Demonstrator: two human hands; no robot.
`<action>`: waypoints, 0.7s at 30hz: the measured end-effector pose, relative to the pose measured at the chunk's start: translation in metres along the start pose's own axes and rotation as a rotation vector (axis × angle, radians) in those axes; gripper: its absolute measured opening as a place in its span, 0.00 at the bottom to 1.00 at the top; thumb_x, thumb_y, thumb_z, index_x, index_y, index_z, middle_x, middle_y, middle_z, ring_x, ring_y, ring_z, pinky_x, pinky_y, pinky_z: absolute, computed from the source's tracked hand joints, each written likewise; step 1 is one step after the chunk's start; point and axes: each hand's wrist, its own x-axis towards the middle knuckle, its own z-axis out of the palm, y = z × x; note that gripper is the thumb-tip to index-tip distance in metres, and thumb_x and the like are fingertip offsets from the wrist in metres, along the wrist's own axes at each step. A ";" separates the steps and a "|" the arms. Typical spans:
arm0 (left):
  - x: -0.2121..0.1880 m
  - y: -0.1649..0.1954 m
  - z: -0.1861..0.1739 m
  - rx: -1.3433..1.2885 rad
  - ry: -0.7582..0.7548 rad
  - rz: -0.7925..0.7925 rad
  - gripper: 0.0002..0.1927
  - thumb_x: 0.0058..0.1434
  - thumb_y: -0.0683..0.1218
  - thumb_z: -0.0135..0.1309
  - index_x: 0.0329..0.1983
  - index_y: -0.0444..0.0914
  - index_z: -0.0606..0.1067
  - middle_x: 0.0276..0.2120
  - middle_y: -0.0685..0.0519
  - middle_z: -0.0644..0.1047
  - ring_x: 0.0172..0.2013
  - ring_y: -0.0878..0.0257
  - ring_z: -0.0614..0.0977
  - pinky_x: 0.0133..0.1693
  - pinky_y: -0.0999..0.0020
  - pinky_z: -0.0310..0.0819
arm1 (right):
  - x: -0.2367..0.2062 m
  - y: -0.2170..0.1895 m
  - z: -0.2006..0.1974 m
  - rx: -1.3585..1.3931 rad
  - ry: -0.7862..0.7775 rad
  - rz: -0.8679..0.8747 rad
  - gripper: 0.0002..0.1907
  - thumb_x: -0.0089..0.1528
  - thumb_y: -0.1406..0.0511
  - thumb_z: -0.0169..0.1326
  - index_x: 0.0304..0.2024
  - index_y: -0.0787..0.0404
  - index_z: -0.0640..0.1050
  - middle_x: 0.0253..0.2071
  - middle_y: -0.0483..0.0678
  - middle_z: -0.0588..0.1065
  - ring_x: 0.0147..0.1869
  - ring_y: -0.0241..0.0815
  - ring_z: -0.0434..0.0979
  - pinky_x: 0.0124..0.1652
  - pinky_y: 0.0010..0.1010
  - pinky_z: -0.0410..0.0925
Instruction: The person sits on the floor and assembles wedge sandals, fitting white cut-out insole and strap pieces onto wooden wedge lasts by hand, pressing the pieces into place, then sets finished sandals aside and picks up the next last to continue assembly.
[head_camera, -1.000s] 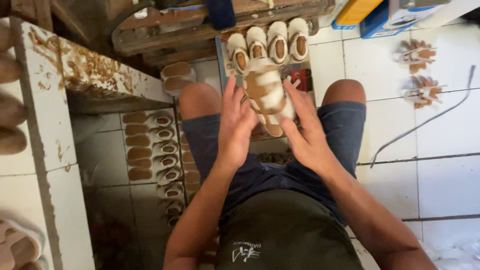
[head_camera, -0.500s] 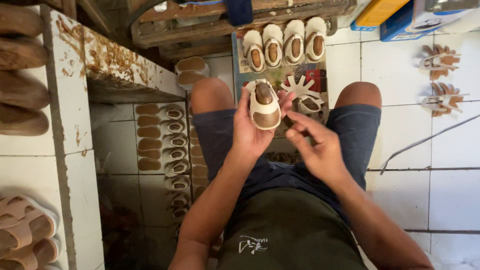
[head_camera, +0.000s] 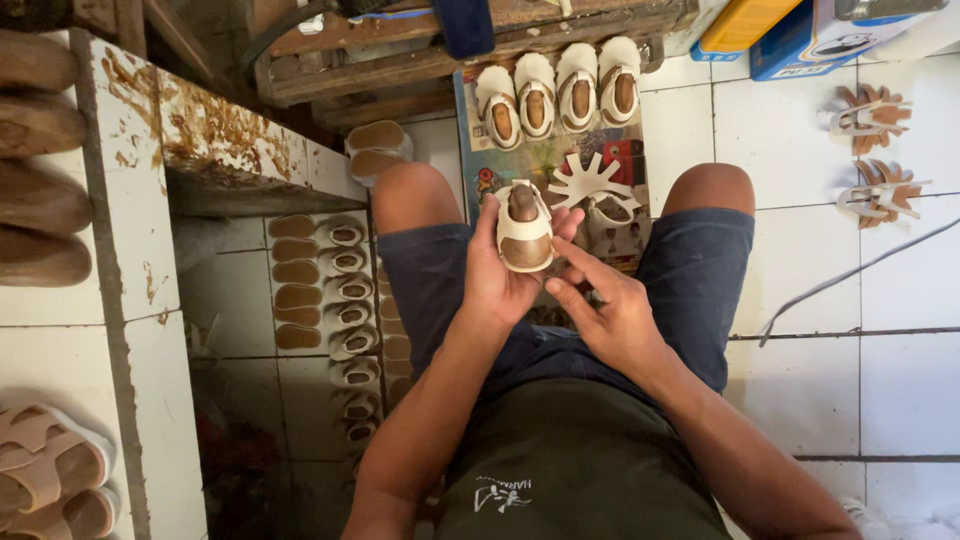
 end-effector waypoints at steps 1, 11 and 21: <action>0.001 0.000 -0.002 0.002 -0.003 -0.002 0.33 0.75 0.64 0.39 0.60 0.29 0.67 0.51 0.33 0.75 0.57 0.39 0.78 0.58 0.52 0.75 | 0.001 0.000 0.000 -0.002 -0.007 0.031 0.25 0.63 0.67 0.63 0.62 0.63 0.75 0.35 0.49 0.79 0.36 0.37 0.79 0.39 0.29 0.73; -0.036 -0.010 0.041 0.442 0.087 0.276 0.34 0.71 0.51 0.47 0.77 0.47 0.51 0.59 0.48 0.69 0.59 0.52 0.71 0.58 0.54 0.68 | 0.022 -0.002 -0.011 -0.220 -0.045 -0.079 0.43 0.62 0.61 0.63 0.73 0.66 0.57 0.68 0.65 0.58 0.72 0.58 0.60 0.63 0.41 0.63; -0.031 0.002 0.044 0.972 -0.394 0.344 0.43 0.73 0.38 0.50 0.82 0.36 0.39 0.75 0.46 0.59 0.72 0.59 0.64 0.71 0.63 0.59 | 0.013 0.031 -0.009 1.060 -0.136 0.414 0.38 0.70 0.57 0.45 0.78 0.55 0.46 0.76 0.48 0.57 0.78 0.42 0.57 0.70 0.37 0.54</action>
